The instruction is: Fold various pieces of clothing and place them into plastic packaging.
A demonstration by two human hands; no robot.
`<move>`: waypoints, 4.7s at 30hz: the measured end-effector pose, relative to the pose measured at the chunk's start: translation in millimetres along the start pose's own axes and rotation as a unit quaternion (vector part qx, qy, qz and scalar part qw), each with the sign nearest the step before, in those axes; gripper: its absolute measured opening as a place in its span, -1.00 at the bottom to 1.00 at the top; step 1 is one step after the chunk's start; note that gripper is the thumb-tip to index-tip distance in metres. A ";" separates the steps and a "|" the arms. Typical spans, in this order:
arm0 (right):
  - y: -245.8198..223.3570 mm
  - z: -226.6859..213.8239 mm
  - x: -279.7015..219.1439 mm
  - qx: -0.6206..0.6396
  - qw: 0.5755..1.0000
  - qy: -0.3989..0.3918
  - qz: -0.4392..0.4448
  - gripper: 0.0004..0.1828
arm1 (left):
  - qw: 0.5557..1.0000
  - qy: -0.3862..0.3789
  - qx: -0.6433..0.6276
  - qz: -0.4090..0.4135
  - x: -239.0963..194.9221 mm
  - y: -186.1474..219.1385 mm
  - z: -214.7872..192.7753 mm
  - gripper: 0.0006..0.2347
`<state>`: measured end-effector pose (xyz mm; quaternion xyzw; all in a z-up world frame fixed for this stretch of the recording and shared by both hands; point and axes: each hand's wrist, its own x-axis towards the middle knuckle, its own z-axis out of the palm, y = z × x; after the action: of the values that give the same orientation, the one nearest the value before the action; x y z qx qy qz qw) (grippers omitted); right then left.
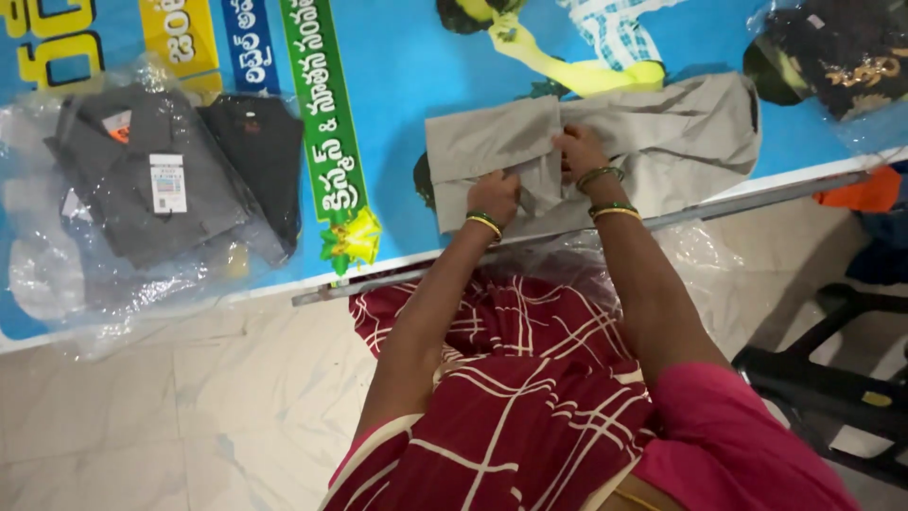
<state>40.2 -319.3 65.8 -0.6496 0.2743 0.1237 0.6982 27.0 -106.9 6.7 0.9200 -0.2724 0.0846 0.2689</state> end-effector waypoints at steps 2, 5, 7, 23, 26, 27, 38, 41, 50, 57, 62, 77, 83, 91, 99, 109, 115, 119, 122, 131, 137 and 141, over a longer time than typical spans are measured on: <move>15.4 -6.5 20.8 -0.113 0.982 0.063 -0.135 -0.40 | 1.000 -0.009 -0.012 -0.004 5.9 0.0 5.7 -0.96; 15.4 -4.7 19.7 -0.346 0.844 0.134 -0.386 -0.36 | 0.999 -0.014 -0.041 -0.027 9.6 -1.4 14.1 -0.96; 10.5 2.9 14.5 -0.455 0.727 0.141 -0.495 -0.35 | 0.997 -0.010 -0.059 -0.044 10.7 -1.4 12.6 -0.93; -4.5 -24.7 62.5 -0.380 0.815 0.078 -0.430 -0.82 | 0.990 -0.114 0.078 0.001 -4.1 39.2 -10.2 -0.50; -13.1 -23.3 50.6 -0.348 0.862 0.058 -0.363 -0.73 | 0.977 -0.205 0.047 -0.039 6.6 52.8 -27.1 -0.45; -11.2 -22.8 48.6 -0.390 0.858 0.045 -0.330 -0.66 | 0.973 -0.222 0.041 -0.053 8.8 56.7 -32.0 -0.42; 67.9 0.3 22.3 -0.388 0.865 0.107 -0.301 -0.77 | 0.999 -0.003 0.017 -0.043 3.9 7.9 1.9 -0.64; 69.0 0.6 12.0 -0.353 0.864 0.128 -0.336 -0.74 | 0.994 0.043 0.100 -0.025 25.7 5.6 -8.5 -0.66; 70.0 -4.6 14.6 -0.327 0.870 0.108 -0.353 -0.71 | 0.988 0.093 0.056 -0.111 55.9 4.3 -16.6 -0.97; 72.9 -15.8 48.1 -0.244 0.912 0.130 -0.303 -0.71 | 0.961 0.201 -0.180 -0.055 48.2 -14.9 -12.9 -0.95; 81.3 -25.3 83.9 -0.256 0.897 0.147 -0.328 -0.79 | 0.981 0.127 -0.145 0.019 27.8 -22.7 6.2 -0.97; 42.0 37.6 32.6 -0.504 0.697 0.188 -0.474 -0.35 | 0.970 0.202 0.096 -0.091 12.5 -16.3 -42.9 -0.71; 74.9 42.3 32.5 -0.577 0.720 0.120 -0.368 -0.25 | 0.890 0.088 -0.064 -0.444 -7.2 -55.9 -60.1 -0.38; 32.9 41.3 15.4 -0.565 0.743 0.114 -0.341 -0.28 | 0.921 0.100 -0.120 -0.358 -6.9 -54.7 -58.8 -0.35; 51.4 -104.4 3.5 -0.404 0.746 0.226 -0.479 -0.64 | 0.909 0.109 -0.160 -0.369 -36.6 -121.5 -32.8 -0.58; 39.7 -132.8 -12.4 -0.446 0.750 0.165 -0.459 -0.71 | 0.917 0.119 -0.211 -0.316 -44.0 -141.4 -64.9 -0.64; 34.4 -97.6 15.2 -0.663 0.726 0.035 -0.178 -0.01 | 0.900 0.149 -0.223 -0.344 -55.5 -173.9 -49.4 -0.66; 2.3 -87.1 5.6 -0.654 0.753 0.025 -0.070 0.08 | 0.916 0.148 -0.176 -0.329 -64.9 -175.8 -42.3 -0.67; 1.5 -108.1 36.2 -0.668 0.741 0.024 -0.066 0.02 | 0.920 0.167 -0.170 -0.312 -60.4 -180.6 -38.3 -0.66; -8.9 -150.7 34.1 -0.639 0.738 0.143 -0.165 -0.18 | 0.901 0.129 -0.194 -0.367 -58.0 -155.8 -61.5 -0.69; -30.8 -168.2 58.6 -0.618 0.783 0.066 0.007 0.43 | 0.913 0.124 -0.162 -0.354 -54.8 -163.3 -57.8 -0.66; -27.8 -164.5 47.0 -0.605 0.792 0.074 -0.016 0.42 | 0.921 0.098 -0.122 -0.357 -57.8 -164.1 -54.8 -0.61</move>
<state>56.8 -491.8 62.7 -0.9510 0.1837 0.2043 0.1416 67.8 65.1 -38.3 0.9032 0.0932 0.0388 0.4172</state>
